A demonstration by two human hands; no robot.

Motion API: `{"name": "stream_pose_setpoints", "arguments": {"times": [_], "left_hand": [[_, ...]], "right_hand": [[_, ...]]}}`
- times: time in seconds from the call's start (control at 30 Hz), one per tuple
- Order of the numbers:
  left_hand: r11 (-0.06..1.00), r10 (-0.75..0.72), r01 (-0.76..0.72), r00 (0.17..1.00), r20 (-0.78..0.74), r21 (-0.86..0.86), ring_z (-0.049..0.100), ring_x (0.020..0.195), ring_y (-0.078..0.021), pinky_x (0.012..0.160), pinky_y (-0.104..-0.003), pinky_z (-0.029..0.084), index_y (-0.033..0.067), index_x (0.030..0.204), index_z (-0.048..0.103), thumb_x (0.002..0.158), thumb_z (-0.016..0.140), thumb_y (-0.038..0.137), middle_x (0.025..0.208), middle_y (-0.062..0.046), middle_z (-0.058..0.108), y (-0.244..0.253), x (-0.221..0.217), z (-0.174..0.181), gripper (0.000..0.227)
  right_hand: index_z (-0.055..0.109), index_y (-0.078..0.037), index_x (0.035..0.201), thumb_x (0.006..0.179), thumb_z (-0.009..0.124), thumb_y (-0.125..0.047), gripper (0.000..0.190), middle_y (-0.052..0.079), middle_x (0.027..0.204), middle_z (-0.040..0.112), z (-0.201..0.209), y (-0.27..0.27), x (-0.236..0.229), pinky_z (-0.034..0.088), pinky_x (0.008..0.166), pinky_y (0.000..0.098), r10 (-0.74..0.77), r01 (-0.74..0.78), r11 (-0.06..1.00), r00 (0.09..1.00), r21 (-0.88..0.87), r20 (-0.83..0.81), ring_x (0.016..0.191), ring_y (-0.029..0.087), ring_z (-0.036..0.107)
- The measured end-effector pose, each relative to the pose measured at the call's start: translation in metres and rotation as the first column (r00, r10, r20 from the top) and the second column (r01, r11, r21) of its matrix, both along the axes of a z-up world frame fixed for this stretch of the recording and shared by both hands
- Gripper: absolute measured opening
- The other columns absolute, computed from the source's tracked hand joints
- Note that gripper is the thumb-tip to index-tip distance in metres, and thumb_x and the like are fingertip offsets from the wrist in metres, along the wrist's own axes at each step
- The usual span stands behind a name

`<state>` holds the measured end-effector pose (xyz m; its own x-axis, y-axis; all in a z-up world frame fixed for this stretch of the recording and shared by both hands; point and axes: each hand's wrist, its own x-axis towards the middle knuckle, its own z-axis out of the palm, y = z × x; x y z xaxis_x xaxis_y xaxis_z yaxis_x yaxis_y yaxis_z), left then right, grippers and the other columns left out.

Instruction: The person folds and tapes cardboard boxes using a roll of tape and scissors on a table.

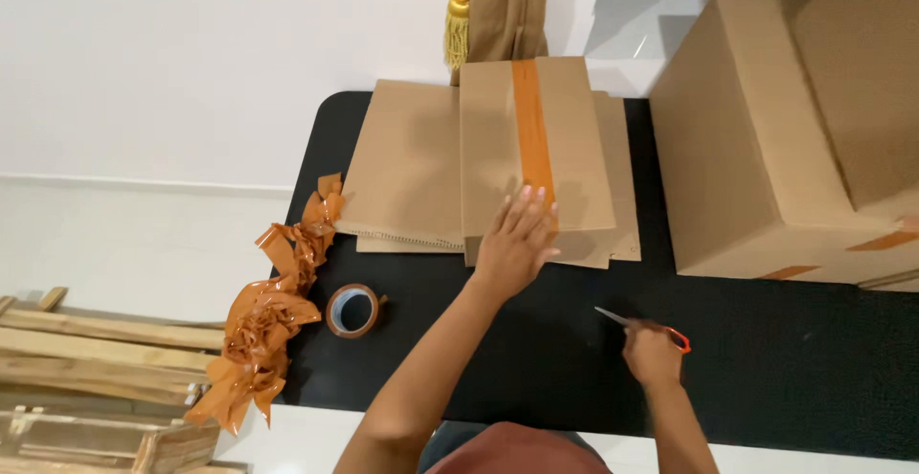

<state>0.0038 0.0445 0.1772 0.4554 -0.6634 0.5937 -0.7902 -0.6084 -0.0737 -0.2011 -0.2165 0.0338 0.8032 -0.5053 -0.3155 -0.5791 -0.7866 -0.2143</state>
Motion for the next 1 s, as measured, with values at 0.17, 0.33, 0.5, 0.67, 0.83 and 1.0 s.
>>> {"name": "stream_pose_setpoints", "arguments": {"times": [0.17, 0.33, 0.5, 0.67, 0.83, 1.0], "left_hand": [[0.999, 0.014, -0.018, 0.996, 0.09, 0.039, 0.037, 0.156, -0.0286, 0.132, -0.041, 0.029, 0.0071, 0.162, 0.042, 0.104, 0.055, 0.018, 0.167, -0.013, 0.041, -0.026, 0.036, -0.076, 0.06], [0.988, 0.104, -0.107, 0.994, 0.032, 0.115, 0.028, 0.16, -0.0254, 0.132, -0.041, 0.02, 0.013, 0.168, 0.028, 0.071, 0.087, 0.052, 0.172, -0.008, 0.033, -0.034, 0.051, -0.104, 0.12], [0.982, 0.153, -0.134, 0.978, -0.14, 0.132, 0.048, 0.149, -0.0192, 0.124, -0.037, 0.038, 0.0244, 0.164, 0.04, 0.074, 0.091, 0.035, 0.165, -0.003, 0.048, -0.044, 0.056, -0.1, 0.104], [0.991, 0.08, -0.022, 0.893, -0.444, 0.135, 0.057, 0.14, -0.0052, 0.114, -0.03, 0.048, 0.0404, 0.157, 0.048, 0.078, 0.074, 0.069, 0.157, 0.014, 0.057, -0.023, 0.083, -0.043, 0.088], [0.971, 0.124, -0.223, 0.773, -0.622, -0.083, 0.016, 0.163, -0.0383, 0.127, -0.069, 0.012, 0.0206, 0.169, 0.032, 0.106, 0.041, 0.061, 0.176, -0.009, 0.025, 0.025, 0.081, 0.018, 0.075], [0.973, 0.207, -0.225, 0.713, -0.67, 0.061, 0.012, 0.164, -0.0351, 0.125, -0.061, 0.031, 0.0152, 0.169, 0.027, 0.102, 0.043, 0.062, 0.177, -0.011, 0.019, 0.026, 0.072, -0.003, 0.083]], "right_hand": [[0.073, -0.013, 0.122, 0.096, 0.056, -0.018, 0.032, 0.011, 0.114, 0.077, -0.009, 0.009, 0.01, 0.058, 0.09, 0.0508, 0.249, -0.233, 0.968, 0.881, -0.091, 0.402, 0.108, 0.036, 0.071], [0.067, -0.009, 0.139, 0.101, 0.056, -0.02, 0.041, 0.014, 0.139, 0.068, 0.03, 0.015, 0.022, 0.051, 0.11, 0.0496, 0.221, -0.253, 0.967, 0.81, -0.017, 0.544, 0.132, 0.033, 0.061], [0.07, -0.006, 0.135, 0.099, 0.062, -0.012, 0.037, 0.019, 0.13, 0.071, 0.135, 0.045, 0.074, 0.051, 0.11, 0.0491, 0.296, -0.216, 0.955, 0.687, -0.202, 0.664, 0.127, 0.039, 0.064], [0.068, 0.001, 0.134, 0.099, 0.062, -0.003, 0.036, 0.024, 0.13, 0.069, 0.195, 0.083, 0.131, 0.051, 0.109, 0.0513, 0.462, -0.32, 0.885, 0.514, -0.338, 0.723, 0.128, 0.042, 0.063], [0.054, -0.004, 0.151, 0.107, 0.05, -0.017, 0.046, 0.02, 0.161, 0.05, 0.189, 0.104, 0.196, 0.034, 0.122, 0.0549, 0.517, -0.397, 0.852, 0.545, -0.34, 0.66, 0.153, 0.044, 0.038], [0.026, -0.007, 0.167, 0.111, 0.028, -0.046, 0.069, 0.016, 0.177, 0.017, 0.167, 0.115, 0.257, 0.005, 0.13, 0.0564, 0.528, -0.486, 0.849, 0.759, -0.207, 0.381, 0.163, 0.036, 0.011]]}}
